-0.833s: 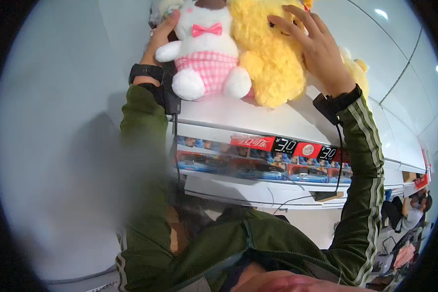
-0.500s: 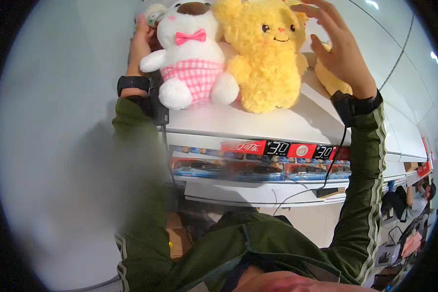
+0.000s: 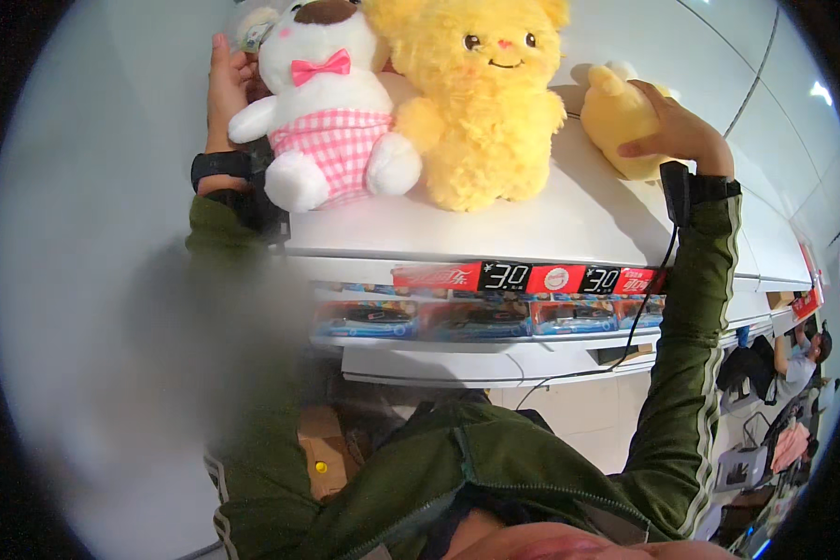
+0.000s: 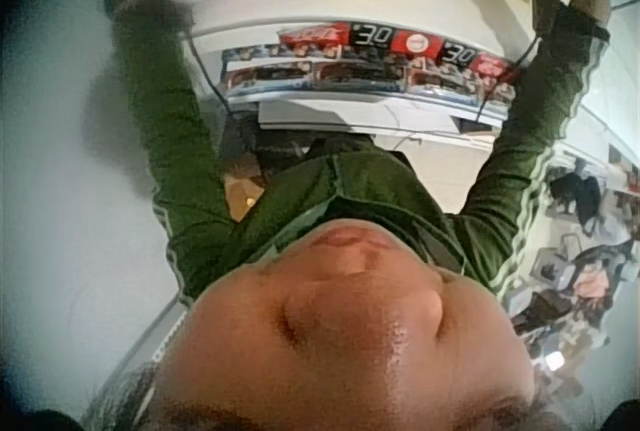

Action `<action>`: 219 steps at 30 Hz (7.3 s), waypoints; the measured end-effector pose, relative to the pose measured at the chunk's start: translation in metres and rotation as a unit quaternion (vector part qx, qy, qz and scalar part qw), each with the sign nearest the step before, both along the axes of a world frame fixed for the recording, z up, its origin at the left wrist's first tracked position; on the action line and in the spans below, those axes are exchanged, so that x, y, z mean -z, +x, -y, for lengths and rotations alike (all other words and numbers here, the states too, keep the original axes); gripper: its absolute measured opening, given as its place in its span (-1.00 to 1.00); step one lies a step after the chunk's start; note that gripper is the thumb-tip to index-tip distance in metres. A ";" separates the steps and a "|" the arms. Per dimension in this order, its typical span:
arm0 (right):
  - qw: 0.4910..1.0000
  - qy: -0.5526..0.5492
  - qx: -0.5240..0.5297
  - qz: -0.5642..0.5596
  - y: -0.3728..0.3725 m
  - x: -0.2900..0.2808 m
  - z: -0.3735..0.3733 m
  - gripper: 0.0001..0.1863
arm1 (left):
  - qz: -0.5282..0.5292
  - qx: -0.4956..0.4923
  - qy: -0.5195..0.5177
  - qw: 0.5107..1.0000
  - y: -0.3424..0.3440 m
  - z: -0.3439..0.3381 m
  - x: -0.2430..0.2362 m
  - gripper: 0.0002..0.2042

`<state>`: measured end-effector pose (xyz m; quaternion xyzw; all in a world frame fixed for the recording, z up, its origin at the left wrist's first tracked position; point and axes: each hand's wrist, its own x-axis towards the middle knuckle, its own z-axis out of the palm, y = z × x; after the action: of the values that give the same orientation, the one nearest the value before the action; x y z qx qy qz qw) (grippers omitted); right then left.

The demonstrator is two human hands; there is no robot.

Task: The person organizes items on supermarket shelves by moving packaged goods, bottles of water, and boxes between shelves, then places several plush toys onto the top shelf.

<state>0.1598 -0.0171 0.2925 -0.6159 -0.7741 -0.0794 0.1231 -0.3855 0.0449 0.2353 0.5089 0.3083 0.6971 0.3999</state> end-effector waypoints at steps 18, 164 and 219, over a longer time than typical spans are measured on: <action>0.898 -0.111 -0.035 -0.424 0.053 0.023 -0.048 -0.15 | -0.044 -0.006 0.012 0.999 0.002 0.004 0.003 -0.19; 0.893 0.182 -0.082 -0.403 0.002 0.022 0.014 -0.26 | -0.152 -0.365 0.355 0.847 0.180 0.198 0.153 -0.62; 0.900 0.294 -0.322 0.014 0.056 0.387 0.157 -0.49 | -0.527 -0.379 0.350 0.675 0.301 0.208 0.369 -0.58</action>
<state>0.2155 -0.1743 -0.0944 -0.2680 -0.8733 -0.2677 0.3063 -0.0843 -0.1635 -0.1337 0.7339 0.3682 0.4623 -0.3349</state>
